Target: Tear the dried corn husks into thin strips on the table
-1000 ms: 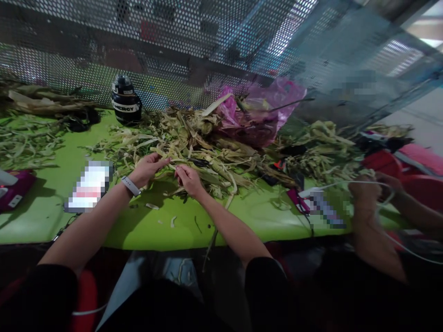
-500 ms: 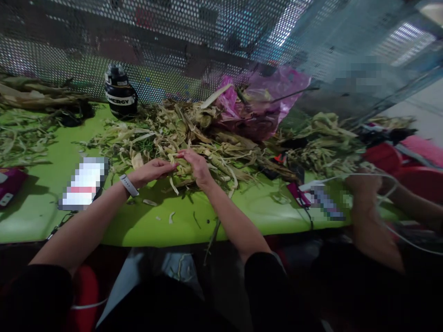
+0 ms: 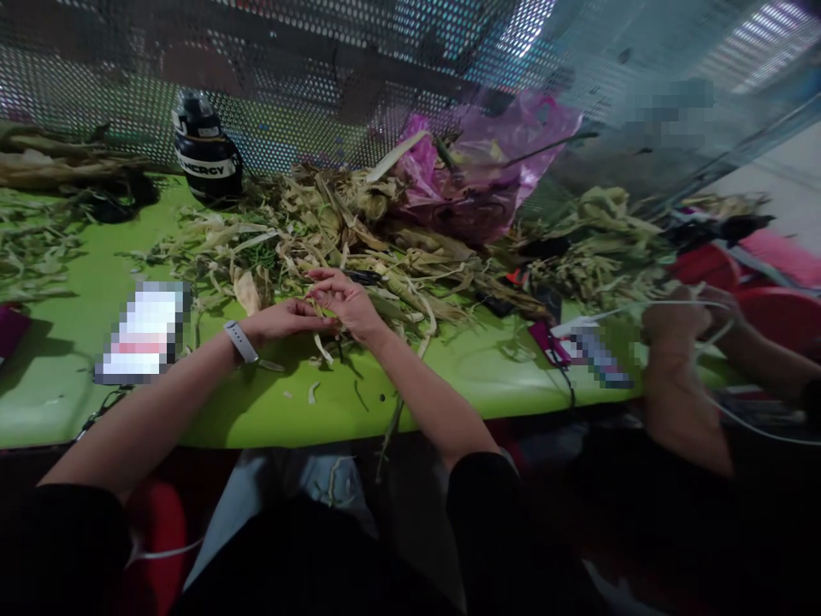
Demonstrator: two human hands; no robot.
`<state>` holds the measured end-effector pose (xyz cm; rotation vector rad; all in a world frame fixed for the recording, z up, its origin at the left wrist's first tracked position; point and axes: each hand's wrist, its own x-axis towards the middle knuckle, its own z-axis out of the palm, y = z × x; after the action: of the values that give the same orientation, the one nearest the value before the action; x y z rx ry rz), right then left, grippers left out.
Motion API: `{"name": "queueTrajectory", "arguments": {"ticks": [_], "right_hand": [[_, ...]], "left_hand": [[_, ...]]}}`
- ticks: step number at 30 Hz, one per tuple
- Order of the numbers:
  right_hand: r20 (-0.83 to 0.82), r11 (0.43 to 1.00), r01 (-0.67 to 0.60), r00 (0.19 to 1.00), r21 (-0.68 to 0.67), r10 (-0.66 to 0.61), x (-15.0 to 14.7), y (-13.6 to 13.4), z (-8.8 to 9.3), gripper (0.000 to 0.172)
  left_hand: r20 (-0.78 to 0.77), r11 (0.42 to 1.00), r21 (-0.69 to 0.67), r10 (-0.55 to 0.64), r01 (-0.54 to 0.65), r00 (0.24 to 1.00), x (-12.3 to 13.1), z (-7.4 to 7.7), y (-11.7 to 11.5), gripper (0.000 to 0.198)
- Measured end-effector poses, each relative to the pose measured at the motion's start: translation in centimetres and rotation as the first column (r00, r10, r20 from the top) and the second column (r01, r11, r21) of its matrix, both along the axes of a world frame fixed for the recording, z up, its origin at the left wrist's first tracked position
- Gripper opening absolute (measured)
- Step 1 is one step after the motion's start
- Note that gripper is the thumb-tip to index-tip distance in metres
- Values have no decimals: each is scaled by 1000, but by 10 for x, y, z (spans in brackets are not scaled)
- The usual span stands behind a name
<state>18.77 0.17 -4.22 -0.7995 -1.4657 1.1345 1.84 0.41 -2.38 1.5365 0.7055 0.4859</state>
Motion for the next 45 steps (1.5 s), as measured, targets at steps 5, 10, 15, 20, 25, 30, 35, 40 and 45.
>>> {"name": "queueTrajectory", "arguments": {"ticks": [5,10,15,20,25,30,35,40,45], "right_hand": [[79,990,90,992,106,-98,-5,0,-6,28],[-77,970,192,976,-151,-205,4,9,1,40],[-92,923,91,987,-375,-134,5,9,6,53],[-91,965,17,995,-262,-42,-9,-4,4,44],[-115,969,-46,993,-242,18,-10,-4,-1,49],[-139,963,28,988,-269,-67,-10,-3,-4,53],[-172,958,117,971,-263,-166,-10,-2,-1,44],[-146,915,148,965,-376,-216,1,4,4,57],[-135,940,73,983,-333,-124,3,2,4,60]], "left_hand": [[-135,993,6,-116,117,984,0,4,-3,52],[-5,988,33,152,-152,988,4,3,-4,44],[138,920,-145,384,-365,913,7,-4,1,37],[186,927,-239,337,-290,923,10,-4,-1,32],[217,902,-253,404,-349,889,14,-7,-5,34],[119,932,-114,355,-343,927,12,-6,-6,49],[98,957,-91,285,-277,953,13,3,-12,47],[180,942,-156,324,-299,929,14,1,-12,40],[314,828,-342,545,-443,777,12,-7,-2,31]]}}
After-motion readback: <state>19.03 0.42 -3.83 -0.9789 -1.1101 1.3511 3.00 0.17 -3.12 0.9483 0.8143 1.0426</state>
